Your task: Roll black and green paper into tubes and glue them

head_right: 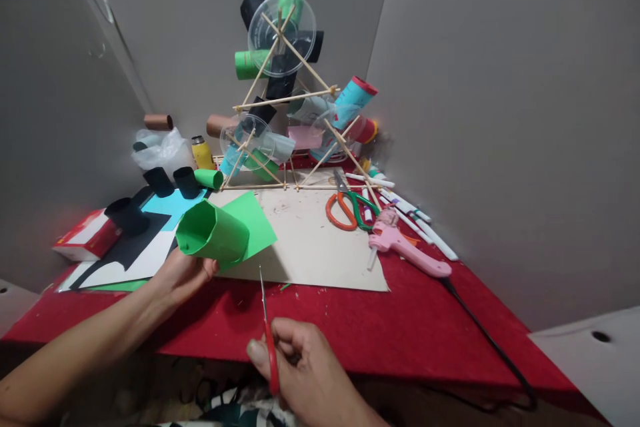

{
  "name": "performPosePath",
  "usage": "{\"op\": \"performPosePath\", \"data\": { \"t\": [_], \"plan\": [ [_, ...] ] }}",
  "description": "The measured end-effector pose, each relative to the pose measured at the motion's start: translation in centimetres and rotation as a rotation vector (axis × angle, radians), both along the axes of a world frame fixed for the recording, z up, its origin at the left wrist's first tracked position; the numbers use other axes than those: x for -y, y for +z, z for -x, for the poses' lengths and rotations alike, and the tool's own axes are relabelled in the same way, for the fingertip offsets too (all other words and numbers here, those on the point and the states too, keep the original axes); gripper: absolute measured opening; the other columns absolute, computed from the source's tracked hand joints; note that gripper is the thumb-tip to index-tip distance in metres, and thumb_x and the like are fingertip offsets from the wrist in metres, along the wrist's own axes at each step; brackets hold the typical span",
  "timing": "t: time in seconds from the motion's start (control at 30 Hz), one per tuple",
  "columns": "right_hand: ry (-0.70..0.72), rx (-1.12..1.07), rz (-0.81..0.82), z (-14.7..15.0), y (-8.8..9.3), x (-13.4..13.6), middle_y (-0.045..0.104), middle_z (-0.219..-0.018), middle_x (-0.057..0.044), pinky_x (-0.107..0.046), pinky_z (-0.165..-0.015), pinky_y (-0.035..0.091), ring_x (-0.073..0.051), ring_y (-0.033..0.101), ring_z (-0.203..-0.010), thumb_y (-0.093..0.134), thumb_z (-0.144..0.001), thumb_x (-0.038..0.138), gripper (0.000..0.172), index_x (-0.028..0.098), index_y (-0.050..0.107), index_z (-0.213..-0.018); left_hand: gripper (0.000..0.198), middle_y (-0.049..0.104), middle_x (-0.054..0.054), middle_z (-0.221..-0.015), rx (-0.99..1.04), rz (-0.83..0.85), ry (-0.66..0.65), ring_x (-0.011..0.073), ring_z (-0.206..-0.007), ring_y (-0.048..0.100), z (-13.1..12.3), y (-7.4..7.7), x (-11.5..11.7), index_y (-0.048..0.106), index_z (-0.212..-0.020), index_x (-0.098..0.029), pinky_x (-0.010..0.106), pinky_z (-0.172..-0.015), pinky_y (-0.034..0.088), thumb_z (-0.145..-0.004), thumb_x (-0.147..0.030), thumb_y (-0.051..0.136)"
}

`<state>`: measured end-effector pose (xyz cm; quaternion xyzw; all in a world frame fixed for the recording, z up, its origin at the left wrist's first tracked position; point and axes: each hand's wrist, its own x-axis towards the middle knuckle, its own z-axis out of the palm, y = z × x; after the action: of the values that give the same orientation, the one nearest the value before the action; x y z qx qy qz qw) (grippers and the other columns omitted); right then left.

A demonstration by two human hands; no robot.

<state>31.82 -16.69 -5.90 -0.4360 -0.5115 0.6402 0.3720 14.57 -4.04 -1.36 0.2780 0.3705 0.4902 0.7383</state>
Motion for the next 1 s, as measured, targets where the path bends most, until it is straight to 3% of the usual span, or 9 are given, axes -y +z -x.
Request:
{"op": "performPosePath", "data": {
  "t": [0.13, 0.33, 0.43, 0.67, 0.83, 1.0],
  "plan": [
    [-0.031, 0.057, -0.028, 0.5, -0.1, -0.6, 0.037, -0.050, 0.007, -0.022, -0.044, 0.024, -0.008, 0.036, -0.045, 0.054, -0.077, 0.074, 0.056, 0.020, 0.043, -0.067, 0.010, 0.066, 0.001, -0.066, 0.026, -0.018, 0.046, 0.0087, -0.054, 0.063, -0.4, 0.2, 0.6, 0.060, -0.075, -0.013, 0.015, -0.052, 0.053, -0.079, -0.005, 0.060],
    [-0.079, 0.075, -0.044, 0.9, 0.2, -1.5, 0.038, -0.051, 0.007, -0.023, -0.044, 0.025, -0.008, 0.036, -0.045, 0.051, -0.073, 0.080, 0.060, 0.020, 0.044, -0.067, 0.019, 0.070, 0.002, -0.074, 0.090, -0.016, 0.033, 0.0104, -0.066, 0.067, -1.1, 0.4, 1.7, 0.065, -0.095, -0.015, 0.017, -0.067, 0.057, -0.082, -0.003, 0.057],
    [-0.087, 0.052, -0.052, 1.0, 0.2, -1.7, 0.036, -0.051, 0.007, -0.022, -0.043, 0.024, -0.008, 0.035, -0.045, 0.052, -0.075, 0.078, 0.059, 0.020, 0.045, -0.067, 0.017, 0.070, 0.003, -0.074, 0.118, 0.021, -0.035, 0.0110, -0.065, 0.067, -1.2, 0.2, 1.9, 0.065, -0.094, -0.013, 0.019, -0.070, 0.057, -0.085, -0.006, 0.053],
    [-0.109, 0.025, -0.057, 0.7, -0.1, -1.5, 0.040, -0.046, 0.006, -0.022, -0.043, 0.024, -0.008, 0.036, -0.042, 0.053, -0.074, 0.077, 0.059, 0.019, 0.047, -0.066, 0.021, 0.061, 0.003, -0.055, 0.129, 0.084, -0.225, 0.0117, -0.051, 0.060, -0.4, -1.1, 1.7, 0.061, -0.067, -0.012, 0.027, -0.071, 0.059, -0.084, -0.011, 0.050],
    [-0.106, -0.009, -0.039, 0.4, -0.1, -1.2, 0.044, -0.043, 0.005, -0.022, -0.043, 0.025, -0.008, 0.037, -0.040, 0.051, -0.077, 0.076, 0.058, 0.018, 0.050, -0.068, 0.021, 0.070, 0.009, -0.070, 0.110, 0.068, -0.337, 0.0194, -0.071, 0.068, -0.1, -1.6, 1.6, 0.066, -0.077, -0.010, 0.032, -0.076, 0.058, -0.085, -0.016, 0.048],
    [-0.134, -0.050, -0.046, 0.3, 0.0, -1.4, 0.040, -0.041, 0.007, -0.021, -0.040, 0.022, -0.007, 0.034, -0.037, 0.053, -0.076, 0.076, 0.059, 0.018, 0.050, -0.065, 0.021, 0.073, 0.009, -0.078, 0.150, 0.062, -0.351, 0.0171, -0.074, 0.069, -0.3, -1.6, 1.8, 0.067, -0.090, -0.011, 0.025, -0.071, 0.057, -0.086, -0.012, 0.046]
  ]
}}
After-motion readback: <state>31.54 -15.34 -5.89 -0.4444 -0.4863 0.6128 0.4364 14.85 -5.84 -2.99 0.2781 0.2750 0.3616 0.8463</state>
